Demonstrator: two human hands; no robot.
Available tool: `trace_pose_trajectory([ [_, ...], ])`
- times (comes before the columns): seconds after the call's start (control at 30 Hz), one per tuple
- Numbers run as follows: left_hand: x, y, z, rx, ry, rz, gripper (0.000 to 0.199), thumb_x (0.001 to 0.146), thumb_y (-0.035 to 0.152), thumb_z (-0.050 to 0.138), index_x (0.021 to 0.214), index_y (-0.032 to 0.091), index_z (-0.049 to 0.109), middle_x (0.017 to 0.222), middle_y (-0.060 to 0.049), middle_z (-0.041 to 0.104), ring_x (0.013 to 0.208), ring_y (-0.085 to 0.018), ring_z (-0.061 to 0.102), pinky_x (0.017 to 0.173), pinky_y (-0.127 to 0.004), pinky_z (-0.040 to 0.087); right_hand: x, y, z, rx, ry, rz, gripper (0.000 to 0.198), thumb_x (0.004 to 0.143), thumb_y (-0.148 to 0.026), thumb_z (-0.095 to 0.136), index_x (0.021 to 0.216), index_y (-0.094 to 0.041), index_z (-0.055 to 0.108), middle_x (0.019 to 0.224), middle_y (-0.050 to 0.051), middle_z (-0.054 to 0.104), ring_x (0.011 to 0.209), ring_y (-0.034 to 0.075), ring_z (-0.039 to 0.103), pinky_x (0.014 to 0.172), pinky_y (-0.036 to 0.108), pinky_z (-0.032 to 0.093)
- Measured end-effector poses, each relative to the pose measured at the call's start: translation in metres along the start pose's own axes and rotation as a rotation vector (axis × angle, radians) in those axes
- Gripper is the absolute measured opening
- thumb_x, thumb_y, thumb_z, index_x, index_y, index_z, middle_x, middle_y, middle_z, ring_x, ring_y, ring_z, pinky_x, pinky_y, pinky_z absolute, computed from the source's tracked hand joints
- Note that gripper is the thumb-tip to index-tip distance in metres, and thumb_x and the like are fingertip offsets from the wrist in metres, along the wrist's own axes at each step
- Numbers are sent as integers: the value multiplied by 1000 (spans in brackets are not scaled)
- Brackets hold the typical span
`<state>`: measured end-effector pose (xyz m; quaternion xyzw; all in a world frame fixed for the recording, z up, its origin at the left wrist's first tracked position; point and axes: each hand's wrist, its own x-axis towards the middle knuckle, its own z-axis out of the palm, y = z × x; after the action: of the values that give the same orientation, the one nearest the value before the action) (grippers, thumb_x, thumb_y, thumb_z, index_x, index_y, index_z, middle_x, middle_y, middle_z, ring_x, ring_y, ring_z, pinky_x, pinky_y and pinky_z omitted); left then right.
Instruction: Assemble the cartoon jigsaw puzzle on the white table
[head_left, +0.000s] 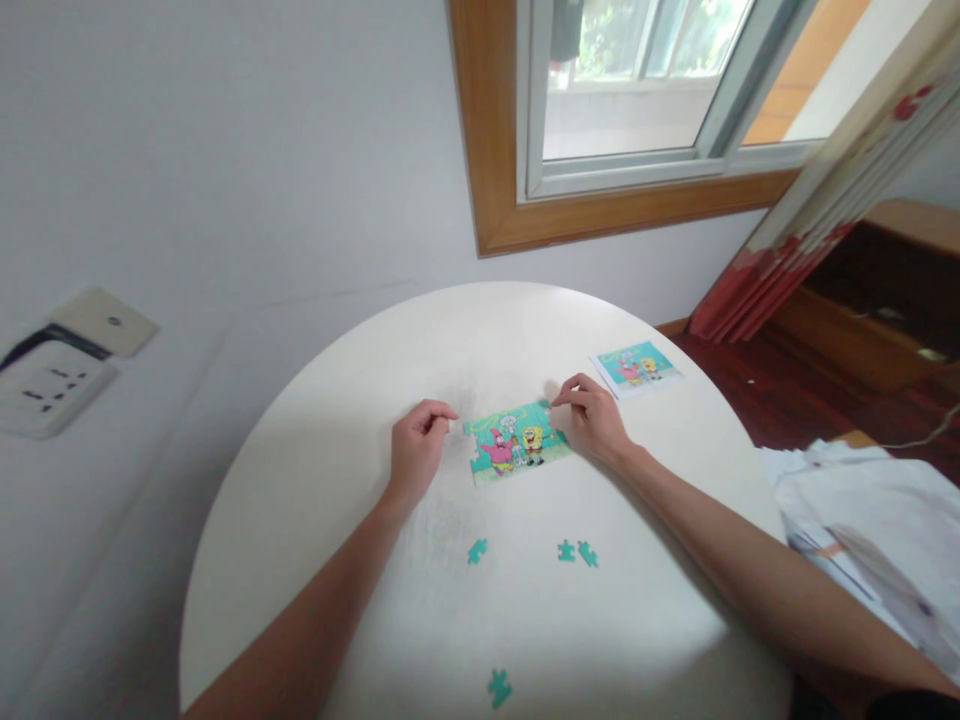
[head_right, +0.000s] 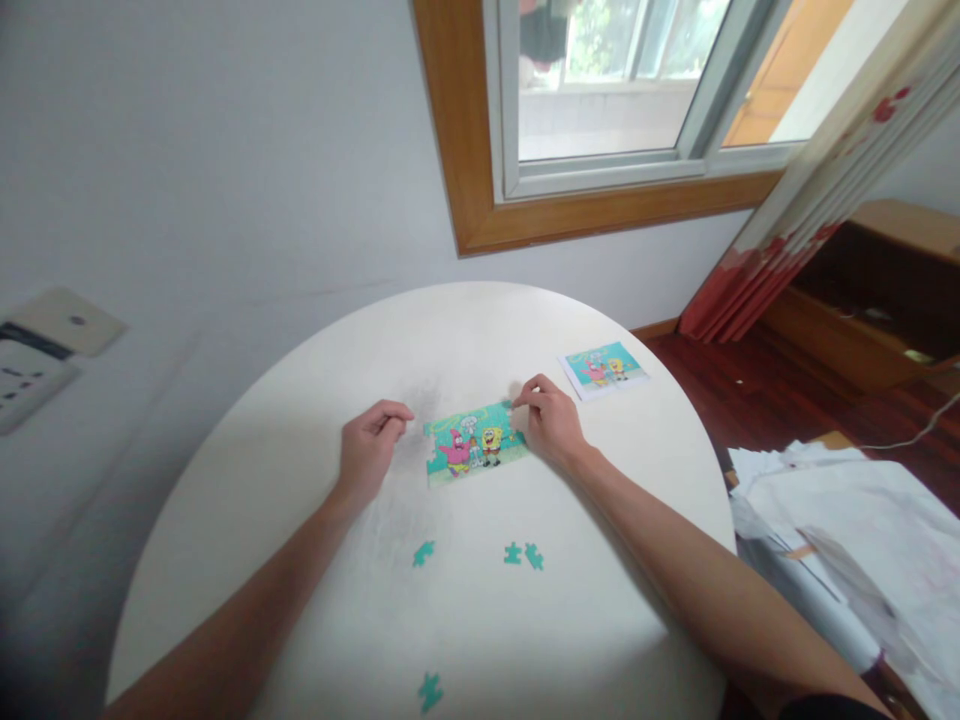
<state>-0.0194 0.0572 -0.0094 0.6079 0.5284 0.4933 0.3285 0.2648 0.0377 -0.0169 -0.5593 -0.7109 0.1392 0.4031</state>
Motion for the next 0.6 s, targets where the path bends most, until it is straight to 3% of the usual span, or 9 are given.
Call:
trace_pose_trajectory([
  [0.1, 0, -1, 0, 6, -3, 2, 16, 72, 17, 51, 73, 18, 67, 63, 2, 57, 57, -11, 46, 53, -22, 34, 1, 4, -1, 54, 61, 19, 43, 71, 2, 39, 78, -20, 76, 89, 4, 63, 78, 15, 61, 72, 27, 44],
  [0.37, 0, -3, 0, 4, -9, 11, 16, 73, 17, 51, 74, 18, 67, 62, 2, 56, 57, -11, 47, 54, -22, 35, 10, -9, -20, 95, -2, -1, 36, 77, -2, 42, 83, -18, 74, 91, 6, 64, 75, 15, 58, 70, 29, 44],
  [0.5, 0, -1, 0, 11, -13, 3, 16, 72, 18, 51, 74, 18, 67, 62, 2, 56, 57, -11, 47, 53, -22, 34, -2, -39, -42, 95, -149, 27, 27, 86, -12, 49, 96, -19, 73, 91, 5, 66, 71, 14, 58, 68, 27, 45],
  [0.6, 0, 0, 1, 11, -7, 9, 16, 72, 17, 51, 74, 18, 67, 61, 2, 56, 57, -11, 47, 54, -22, 35, -37, -63, -55, 34, -380, 54, 24, 86, -13, 53, 99, -22, 71, 90, 5, 67, 71, 14, 59, 67, 27, 44],
])
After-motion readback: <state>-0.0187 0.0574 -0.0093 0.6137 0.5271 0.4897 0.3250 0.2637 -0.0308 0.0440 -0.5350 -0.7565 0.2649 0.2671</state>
